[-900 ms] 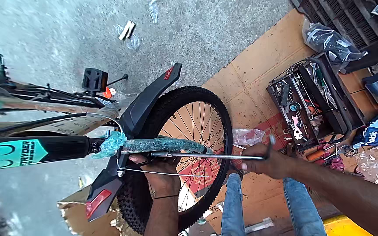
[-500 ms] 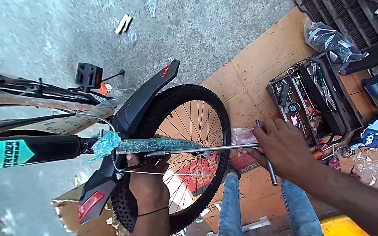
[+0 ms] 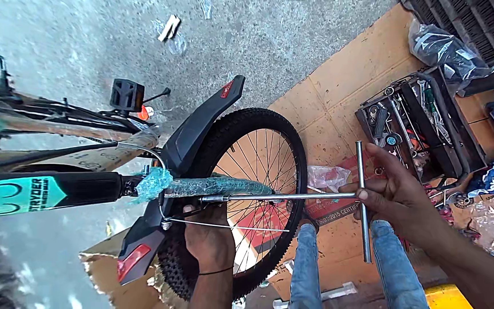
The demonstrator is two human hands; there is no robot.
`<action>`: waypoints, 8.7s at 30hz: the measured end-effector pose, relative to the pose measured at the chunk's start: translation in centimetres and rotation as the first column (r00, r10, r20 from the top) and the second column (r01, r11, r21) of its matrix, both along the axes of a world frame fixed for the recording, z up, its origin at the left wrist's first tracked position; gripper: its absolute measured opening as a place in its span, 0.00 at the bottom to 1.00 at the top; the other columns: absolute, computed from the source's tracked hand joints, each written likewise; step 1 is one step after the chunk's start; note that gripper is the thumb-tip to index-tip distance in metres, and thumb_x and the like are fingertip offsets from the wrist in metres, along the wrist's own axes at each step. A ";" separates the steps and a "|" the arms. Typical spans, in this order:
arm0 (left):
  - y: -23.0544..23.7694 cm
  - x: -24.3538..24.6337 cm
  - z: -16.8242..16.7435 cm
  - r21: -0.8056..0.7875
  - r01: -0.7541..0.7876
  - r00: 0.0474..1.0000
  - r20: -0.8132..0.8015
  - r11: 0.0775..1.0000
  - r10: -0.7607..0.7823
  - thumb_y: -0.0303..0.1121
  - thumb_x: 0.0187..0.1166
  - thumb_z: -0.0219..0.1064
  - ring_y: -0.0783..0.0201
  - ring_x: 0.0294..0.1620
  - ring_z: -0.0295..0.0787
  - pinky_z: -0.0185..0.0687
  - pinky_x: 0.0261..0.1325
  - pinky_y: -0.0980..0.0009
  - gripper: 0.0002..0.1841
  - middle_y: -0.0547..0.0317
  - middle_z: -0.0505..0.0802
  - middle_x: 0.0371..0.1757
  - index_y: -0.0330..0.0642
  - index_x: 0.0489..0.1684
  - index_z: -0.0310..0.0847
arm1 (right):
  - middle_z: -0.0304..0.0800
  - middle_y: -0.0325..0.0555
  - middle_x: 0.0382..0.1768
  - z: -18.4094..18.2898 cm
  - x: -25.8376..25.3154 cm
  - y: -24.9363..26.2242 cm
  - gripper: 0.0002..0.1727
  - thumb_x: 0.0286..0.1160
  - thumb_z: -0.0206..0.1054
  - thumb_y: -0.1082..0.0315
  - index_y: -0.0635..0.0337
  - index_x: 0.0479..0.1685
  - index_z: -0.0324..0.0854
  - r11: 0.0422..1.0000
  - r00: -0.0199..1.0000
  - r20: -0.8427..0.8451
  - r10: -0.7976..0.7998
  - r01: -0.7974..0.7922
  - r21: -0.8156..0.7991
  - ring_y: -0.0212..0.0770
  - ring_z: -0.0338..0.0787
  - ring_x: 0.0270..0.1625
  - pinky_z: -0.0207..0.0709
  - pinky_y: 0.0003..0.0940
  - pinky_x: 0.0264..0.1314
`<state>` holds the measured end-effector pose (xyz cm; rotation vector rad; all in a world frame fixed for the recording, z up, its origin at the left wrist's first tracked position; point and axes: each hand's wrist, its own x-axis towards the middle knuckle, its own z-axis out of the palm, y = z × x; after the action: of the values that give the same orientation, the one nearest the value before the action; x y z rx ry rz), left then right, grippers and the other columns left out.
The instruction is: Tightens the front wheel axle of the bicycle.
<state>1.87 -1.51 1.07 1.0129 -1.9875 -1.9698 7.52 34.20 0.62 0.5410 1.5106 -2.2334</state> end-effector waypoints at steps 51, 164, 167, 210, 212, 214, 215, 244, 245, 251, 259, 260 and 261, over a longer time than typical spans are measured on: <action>2.1 -2.0 0.2 0.133 0.047 0.992 0.109 0.990 -0.061 0.50 0.89 0.36 0.52 0.57 0.90 0.84 0.59 0.42 0.21 0.57 0.90 0.54 0.56 0.57 0.74 | 0.93 0.38 0.58 -7.5 1.5 -1.7 0.19 0.88 0.58 0.59 0.47 0.72 0.84 0.534 0.739 -0.125 0.662 -0.348 0.771 0.38 0.94 0.50 0.88 0.44 0.48; 1.8 -0.7 -0.1 0.165 0.040 0.998 -0.063 0.985 -0.030 0.50 0.95 0.32 0.52 0.64 0.88 0.81 0.70 0.43 0.24 0.54 0.88 0.60 0.49 0.69 0.69 | 0.90 0.41 0.37 -3.4 2.8 -3.1 0.21 0.81 0.58 0.66 0.55 0.70 0.83 0.304 0.474 -0.320 0.820 0.113 0.946 0.44 0.86 0.41 0.76 0.39 0.43; 1.7 -0.9 0.2 0.190 0.025 0.998 -0.057 0.981 -0.015 0.48 0.96 0.31 0.53 0.64 0.87 0.80 0.72 0.45 0.23 0.53 0.88 0.60 0.47 0.69 0.68 | 0.89 0.42 0.35 -3.5 2.7 -3.2 0.22 0.79 0.59 0.66 0.56 0.70 0.83 0.306 0.456 -0.314 0.833 0.093 0.948 0.44 0.86 0.40 0.79 0.39 0.44; 1.2 -0.7 -1.3 0.201 -0.033 0.993 -0.106 0.979 0.055 0.44 0.95 0.35 0.58 0.57 0.88 0.82 0.69 0.53 0.18 0.56 0.88 0.49 0.47 0.56 0.70 | 0.97 0.56 0.40 0.6 -0.2 -3.6 0.24 0.91 0.54 0.45 0.50 0.72 0.74 0.937 0.795 0.604 -0.056 0.250 -0.243 0.43 0.95 0.25 0.86 0.29 0.22; 1.1 -0.5 -1.4 0.194 -0.024 0.993 -0.109 0.981 0.046 0.44 0.95 0.34 0.59 0.57 0.89 0.83 0.69 0.53 0.19 0.56 0.88 0.50 0.47 0.57 0.69 | 0.96 0.58 0.37 1.1 0.8 -4.6 0.26 0.95 0.51 0.51 0.38 0.88 0.56 0.971 0.885 0.425 -0.192 0.233 -0.047 0.51 0.94 0.22 0.90 0.39 0.22; 0.9 -0.4 -1.4 0.200 -0.014 0.993 -0.109 0.980 0.037 0.45 0.95 0.33 0.59 0.56 0.89 0.83 0.68 0.54 0.20 0.57 0.88 0.50 0.47 0.57 0.70 | 0.92 0.48 0.29 1.5 2.0 -5.3 0.33 0.95 0.49 0.57 0.30 0.96 0.41 0.958 0.956 0.144 -0.255 0.229 0.173 0.48 0.87 0.13 0.87 0.42 0.12; 0.9 -0.5 -1.4 0.197 -0.022 0.993 -0.107 0.980 0.043 0.45 0.95 0.34 0.59 0.55 0.90 0.84 0.67 0.54 0.19 0.57 0.89 0.48 0.48 0.55 0.71 | 0.90 0.46 0.27 1.6 2.3 -5.4 0.33 0.95 0.48 0.58 0.30 0.96 0.45 0.947 0.968 0.043 -0.247 0.231 0.224 0.47 0.85 0.12 0.85 0.42 0.09; 0.4 -0.6 -1.6 0.232 0.010 0.989 -0.143 0.973 0.024 0.42 0.94 0.34 0.57 0.55 0.90 0.82 0.69 0.52 0.19 0.56 0.89 0.44 0.46 0.49 0.71 | 0.88 0.47 0.22 -2.4 2.4 -0.3 0.45 0.87 0.35 0.29 0.60 0.38 0.86 0.795 0.780 0.383 0.495 -0.229 -0.562 0.24 0.73 0.10 0.60 0.15 0.11; 0.3 -0.5 -1.6 0.259 0.021 0.988 -0.152 0.966 0.019 0.42 0.93 0.34 0.58 0.54 0.90 0.83 0.68 0.52 0.19 0.56 0.89 0.43 0.46 0.48 0.72 | 0.89 0.46 0.22 -1.7 2.4 -0.8 0.44 0.90 0.35 0.32 0.59 0.37 0.88 0.858 0.822 0.369 0.433 -0.250 -0.449 0.26 0.73 0.11 0.61 0.17 0.12; 0.0 0.7 -1.9 0.392 0.114 0.982 -0.182 0.913 -0.044 0.43 0.86 0.37 0.49 0.64 0.87 0.75 0.73 0.40 0.20 0.52 0.90 0.54 0.46 0.48 0.76 | 0.73 0.39 0.13 2.6 1.9 -2.6 0.34 0.91 0.46 0.38 0.54 0.32 0.84 0.958 0.972 0.024 0.233 -0.225 -0.179 0.30 0.71 0.12 0.66 0.22 0.14; -0.1 1.1 -1.8 0.488 0.087 0.988 -0.157 0.869 -0.011 0.54 0.82 0.31 0.45 0.73 0.81 0.67 0.79 0.36 0.31 0.48 0.86 0.67 0.45 0.68 0.72 | 0.80 0.40 0.19 3.4 1.0 -1.4 0.32 0.93 0.46 0.40 0.55 0.48 0.89 0.914 0.938 0.106 0.329 -0.288 -0.286 0.27 0.71 0.15 0.62 0.18 0.16; -0.1 0.9 -1.6 0.482 0.069 0.990 -0.143 0.874 0.001 0.59 0.84 0.26 0.45 0.73 0.81 0.67 0.78 0.35 0.36 0.48 0.85 0.69 0.45 0.69 0.72 | 0.79 0.41 0.19 3.3 0.8 -1.2 0.32 0.93 0.45 0.40 0.56 0.48 0.87 0.912 0.936 0.116 0.333 -0.288 -0.291 0.27 0.70 0.15 0.62 0.18 0.16; -0.1 0.6 -1.4 0.463 0.046 0.993 -0.121 0.885 0.012 0.61 0.85 0.24 0.45 0.74 0.81 0.68 0.78 0.35 0.37 0.49 0.85 0.69 0.46 0.69 0.71 | 0.78 0.42 0.19 3.3 0.7 -1.1 0.31 0.93 0.46 0.41 0.56 0.49 0.86 0.911 0.934 0.126 0.333 -0.285 -0.298 0.27 0.70 0.15 0.61 0.18 0.16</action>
<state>2.44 -1.59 -0.37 0.9319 -1.4918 -2.5220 8.20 33.08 3.91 0.3687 1.0868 -2.0403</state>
